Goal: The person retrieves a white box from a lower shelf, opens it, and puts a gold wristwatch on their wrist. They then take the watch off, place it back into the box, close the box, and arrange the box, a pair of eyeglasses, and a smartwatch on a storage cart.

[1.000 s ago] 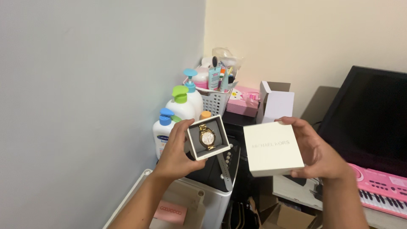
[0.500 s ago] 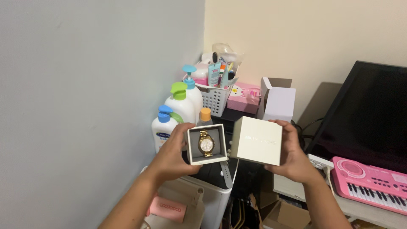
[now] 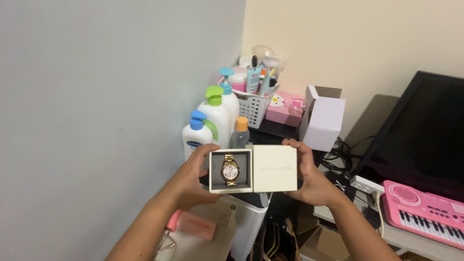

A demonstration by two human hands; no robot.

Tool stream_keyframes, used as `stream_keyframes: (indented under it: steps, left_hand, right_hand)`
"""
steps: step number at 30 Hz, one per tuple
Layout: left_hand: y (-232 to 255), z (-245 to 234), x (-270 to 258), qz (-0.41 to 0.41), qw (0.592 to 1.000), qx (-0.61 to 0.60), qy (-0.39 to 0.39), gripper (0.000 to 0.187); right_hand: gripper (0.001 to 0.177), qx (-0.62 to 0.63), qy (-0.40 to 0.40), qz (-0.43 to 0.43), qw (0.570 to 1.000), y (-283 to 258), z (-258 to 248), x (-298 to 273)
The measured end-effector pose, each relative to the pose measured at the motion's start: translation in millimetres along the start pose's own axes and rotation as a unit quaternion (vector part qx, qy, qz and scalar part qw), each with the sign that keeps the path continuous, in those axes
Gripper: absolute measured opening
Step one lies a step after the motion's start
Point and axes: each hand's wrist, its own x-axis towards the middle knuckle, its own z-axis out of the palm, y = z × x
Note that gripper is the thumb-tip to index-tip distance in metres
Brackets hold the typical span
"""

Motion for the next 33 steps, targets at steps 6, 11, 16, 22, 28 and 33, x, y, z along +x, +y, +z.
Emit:
stream_keyframes:
  steps: [6, 11, 16, 22, 28, 33]
  left_hand:
    - [-4.2, -10.4, -35.2, 0.011, 0.999, -0.007, 0.036, 0.102]
    - [-1.9, -26.4, -61.4, -0.074, 0.995, -0.051, 0.05, 0.102]
    - [-5.6, -31.2, -77.9, -0.03, 0.996, -0.041, 0.068, 0.102]
    - [-16.2, -30.8, -76.2, -0.03, 0.992, -0.109, 0.063, 0.1]
    - [-14.5, -14.7, -48.1, 0.034, 0.996, 0.008, 0.088, 0.1]
    - [-7.0, 0.7, -13.7, 0.068, 0.994, -0.002, 0.091, 0.099]
  right_hand:
    - [0.117, -0.033, -0.033, -0.028, 0.999, -2.4, 23.4, 9.3]
    - [0.117, 0.001, -0.057, -0.041, 0.998, -7.4, 44.7, 20.4]
    - [0.122, 0.001, -0.072, -0.04, 0.997, -11.9, 58.9, 24.9]
    - [0.125, 0.01, -0.072, -0.022, 0.997, -13.6, 61.0, 26.1]
    - [0.124, -0.002, -0.005, 0.015, 1.0, -20.1, 31.1, 16.7]
    - [0.12, -0.01, 0.035, 0.034, 0.999, -27.4, -2.3, 8.9]
